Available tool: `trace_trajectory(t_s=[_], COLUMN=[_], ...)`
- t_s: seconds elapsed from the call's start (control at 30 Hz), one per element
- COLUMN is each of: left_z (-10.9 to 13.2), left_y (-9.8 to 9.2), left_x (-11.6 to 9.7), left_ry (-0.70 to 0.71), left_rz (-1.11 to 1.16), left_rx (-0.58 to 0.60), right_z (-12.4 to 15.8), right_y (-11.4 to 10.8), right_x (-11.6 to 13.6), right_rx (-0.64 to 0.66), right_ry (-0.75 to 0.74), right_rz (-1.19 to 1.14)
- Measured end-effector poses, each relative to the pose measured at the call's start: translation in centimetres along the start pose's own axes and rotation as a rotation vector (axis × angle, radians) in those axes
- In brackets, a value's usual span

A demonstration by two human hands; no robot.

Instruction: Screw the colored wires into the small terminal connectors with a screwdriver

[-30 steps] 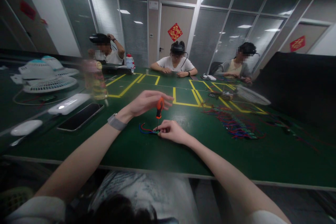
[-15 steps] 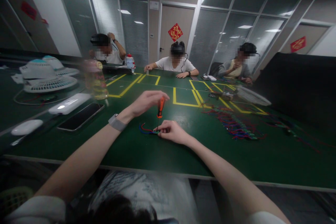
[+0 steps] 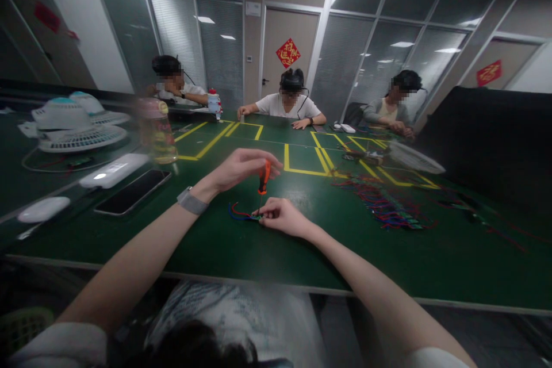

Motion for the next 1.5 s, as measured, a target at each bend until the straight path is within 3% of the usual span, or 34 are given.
trace_trajectory(t_s=[0.37,0.57,0.7,0.93,1.2,1.5], left_z=[0.0,0.1,0.1,-0.1,-0.1,-0.1], left_y=[0.3,0.4,0.4,0.3,0.0,0.0], left_x=[-0.6,-0.2,-0.1,-0.2,0.5,0.3], left_ry=[0.014,-0.028,-0.004,0.013,-0.074,-0.051], left_rz=[-0.174,-0.024,0.014,-0.123,-0.031,0.018], left_rx=[-0.06,0.05,0.009,-0.058,-0.004,0.015], right_z=[0.0,0.0,0.0,-0.1,-0.1,-0.1], right_y=[-0.1,0.0,0.0,0.1,0.1,0.0], right_x=[0.3,0.1,0.0,-0.1,-0.2,-0.2], right_rx=[0.003,-0.014,-0.015,-0.007,-0.007,0.001], right_ry=[0.006,-0.007,-0.007,-0.002,0.023,0.046], right_rz=[0.002,-0.015,-0.022,-0.036,-0.058,-0.071])
Point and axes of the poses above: each hand's wrist, its own z-axis away from the middle knuckle, its own y-axis out of the palm, x = y × z, the point moved 2 cm from there along -z, towards the middle knuckle, and after that the axes turned 1 degree about -z, right-handed, at the moved point
